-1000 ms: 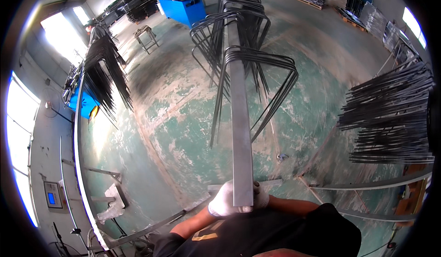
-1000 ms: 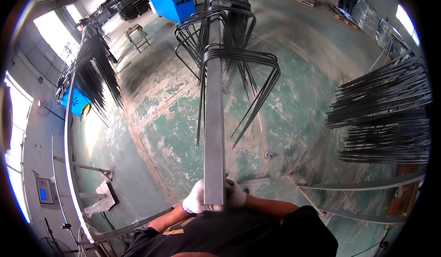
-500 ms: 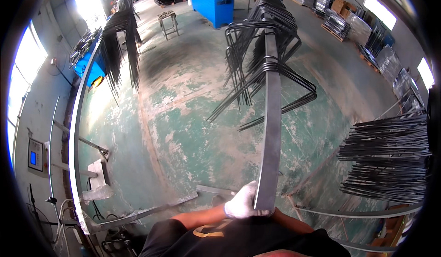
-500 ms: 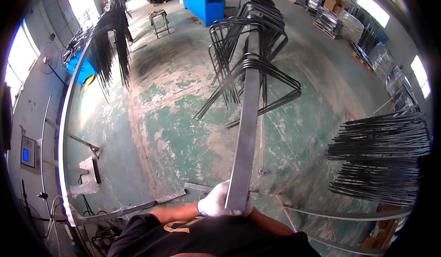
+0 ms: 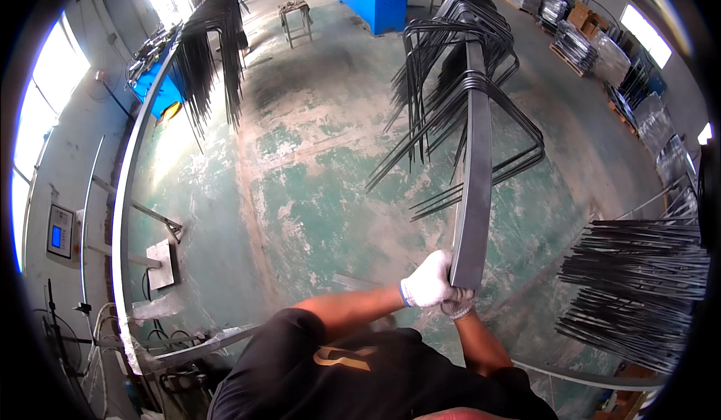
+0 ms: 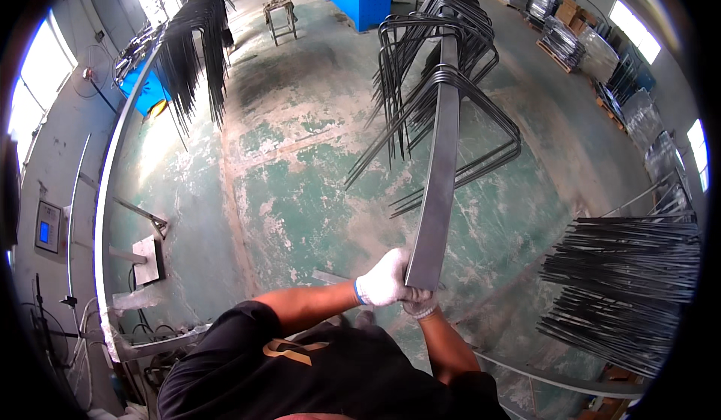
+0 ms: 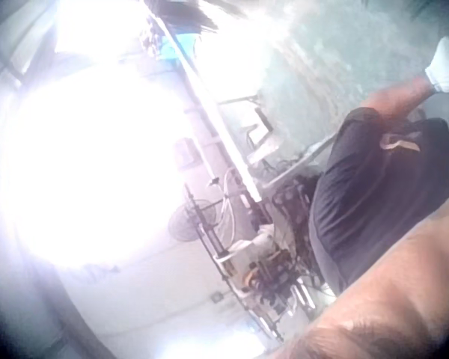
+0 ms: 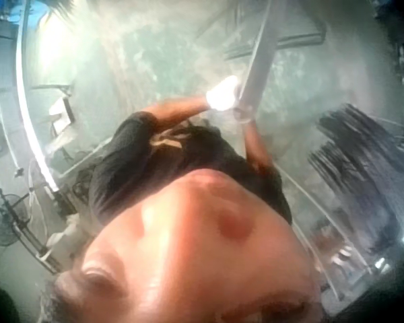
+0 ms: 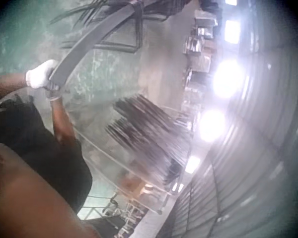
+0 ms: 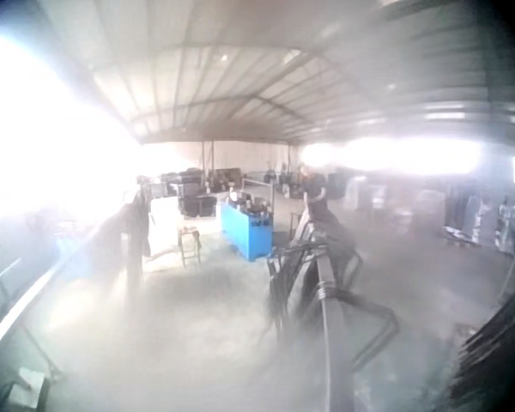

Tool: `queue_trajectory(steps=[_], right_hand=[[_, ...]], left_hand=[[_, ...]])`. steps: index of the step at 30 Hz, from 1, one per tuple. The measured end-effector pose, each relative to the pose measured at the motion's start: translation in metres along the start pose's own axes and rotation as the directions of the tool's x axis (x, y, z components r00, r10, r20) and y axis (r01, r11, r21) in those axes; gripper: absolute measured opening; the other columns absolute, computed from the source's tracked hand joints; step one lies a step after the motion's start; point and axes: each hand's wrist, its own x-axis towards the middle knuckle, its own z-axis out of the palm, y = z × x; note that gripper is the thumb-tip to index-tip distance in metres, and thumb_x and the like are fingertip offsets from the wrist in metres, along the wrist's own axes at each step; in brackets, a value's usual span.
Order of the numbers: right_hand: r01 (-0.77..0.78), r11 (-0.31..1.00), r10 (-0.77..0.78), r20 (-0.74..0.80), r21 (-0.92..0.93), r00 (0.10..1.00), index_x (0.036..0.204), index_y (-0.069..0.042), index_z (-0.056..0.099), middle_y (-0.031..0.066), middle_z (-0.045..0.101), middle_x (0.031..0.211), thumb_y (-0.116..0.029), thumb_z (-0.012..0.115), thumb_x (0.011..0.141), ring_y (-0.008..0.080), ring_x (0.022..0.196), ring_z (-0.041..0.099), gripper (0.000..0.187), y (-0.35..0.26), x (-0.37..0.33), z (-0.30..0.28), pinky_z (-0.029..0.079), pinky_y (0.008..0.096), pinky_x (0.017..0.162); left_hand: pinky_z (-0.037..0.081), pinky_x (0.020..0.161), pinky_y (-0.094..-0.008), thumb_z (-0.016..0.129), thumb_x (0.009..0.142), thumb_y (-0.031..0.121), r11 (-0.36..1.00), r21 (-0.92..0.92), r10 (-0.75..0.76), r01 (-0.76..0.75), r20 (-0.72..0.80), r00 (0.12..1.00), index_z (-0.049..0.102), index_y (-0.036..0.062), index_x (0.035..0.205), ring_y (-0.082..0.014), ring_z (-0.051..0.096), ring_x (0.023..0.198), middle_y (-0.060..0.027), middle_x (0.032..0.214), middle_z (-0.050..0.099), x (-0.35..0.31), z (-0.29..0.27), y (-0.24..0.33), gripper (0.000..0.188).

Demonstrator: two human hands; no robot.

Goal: The person handles and stacks bent metal frames in a workshop, coordinating with a coworker to organize them. They then move to a pallet and wrap a stack of frames with plastic film.

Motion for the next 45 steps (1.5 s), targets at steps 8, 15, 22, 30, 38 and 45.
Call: queue_trajectory(steps=[8, 15, 22, 30, 38, 45], right_hand=[[0.042, 0.999, -0.045, -0.151, -0.028, 0.987, 0.136, -0.004, 0.061, 0.0118, 0.067, 0.131, -0.038, 0.078, 0.096, 0.0299, 0.124, 0.062, 0.055, -0.008, 0.025, -0.011, 0.053, 0.0459, 0.105], [0.078, 0.996, -0.090, -0.275, -0.052, 0.957, 0.133, -0.003, 0.062, 0.0120, 0.068, 0.127, -0.037, 0.079, 0.096, 0.0294, 0.120, 0.063, 0.053, -0.019, 0.001, -0.030, 0.053, 0.0449, 0.103], [0.092, 0.996, -0.094, -0.342, -0.021, 0.935, 0.129, -0.002, 0.064, 0.0121, 0.069, 0.123, -0.036, 0.079, 0.096, 0.0289, 0.116, 0.064, 0.050, -0.003, 0.015, -0.016, 0.054, 0.0440, 0.100], [0.117, 0.992, -0.128, -0.357, -0.051, 0.925, 0.126, -0.001, 0.065, 0.0123, 0.071, 0.119, -0.035, 0.080, 0.095, 0.0283, 0.111, 0.066, 0.047, -0.008, 0.070, 0.003, 0.055, 0.0429, 0.097], [0.111, 0.985, -0.158, -0.426, -0.133, 0.891, 0.122, -0.001, 0.067, 0.0125, 0.072, 0.115, -0.034, 0.080, 0.095, 0.0277, 0.107, 0.067, 0.045, -0.006, 0.071, -0.002, 0.056, 0.0419, 0.094], [0.078, 0.942, -0.270, -0.602, -0.325, 0.752, 0.119, 0.000, 0.068, 0.0127, 0.073, 0.111, -0.033, 0.081, 0.095, 0.0272, 0.103, 0.068, 0.043, 0.010, 0.041, 0.002, 0.057, 0.0409, 0.092]], left_hand=[[0.057, 0.074, -0.0395, 0.089, 0.073, 0.017, 0.983, 0.102, 0.159, -0.155, -0.024, 0.987, 0.073, 0.0005, 0.092, -0.0278, 0.067, 0.073, -0.0149, 0.080, 0.070, 0.037, -0.022, 0.007, 0.030], [0.057, 0.078, -0.0414, 0.084, 0.071, 0.014, 0.976, 0.055, 0.213, -0.213, -0.011, 0.977, 0.072, 0.0057, 0.088, -0.0325, 0.071, 0.079, -0.0152, 0.084, 0.071, 0.044, -0.022, 0.011, 0.022], [0.058, 0.075, -0.0375, 0.081, 0.074, 0.010, 0.990, -0.102, 0.091, -0.097, -0.056, 0.994, 0.073, 0.0039, 0.093, -0.0204, 0.071, 0.080, -0.0103, 0.083, 0.073, 0.057, -0.027, 0.018, 0.022], [0.058, 0.076, -0.0346, 0.077, 0.074, 0.000, 0.988, -0.134, 0.083, -0.074, 0.065, 0.994, 0.073, 0.0005, 0.099, -0.0134, 0.067, 0.081, -0.0042, 0.086, 0.073, 0.095, -0.058, 0.013, 0.026], [0.059, 0.083, -0.0352, 0.084, 0.076, 0.009, 0.989, -0.129, -0.046, 0.066, 0.152, 0.987, 0.073, 0.0033, 0.108, -0.0153, 0.069, 0.085, -0.0072, 0.090, 0.074, 0.091, -0.064, 0.007, 0.034], [0.052, 0.113, -0.0458, 0.093, 0.079, 0.027, 0.962, 0.235, 0.034, -0.141, 0.409, 0.912, 0.062, 0.0032, 0.145, -0.0369, 0.064, 0.132, -0.0216, 0.141, 0.066, 0.104, -0.178, -0.007, 0.077]])
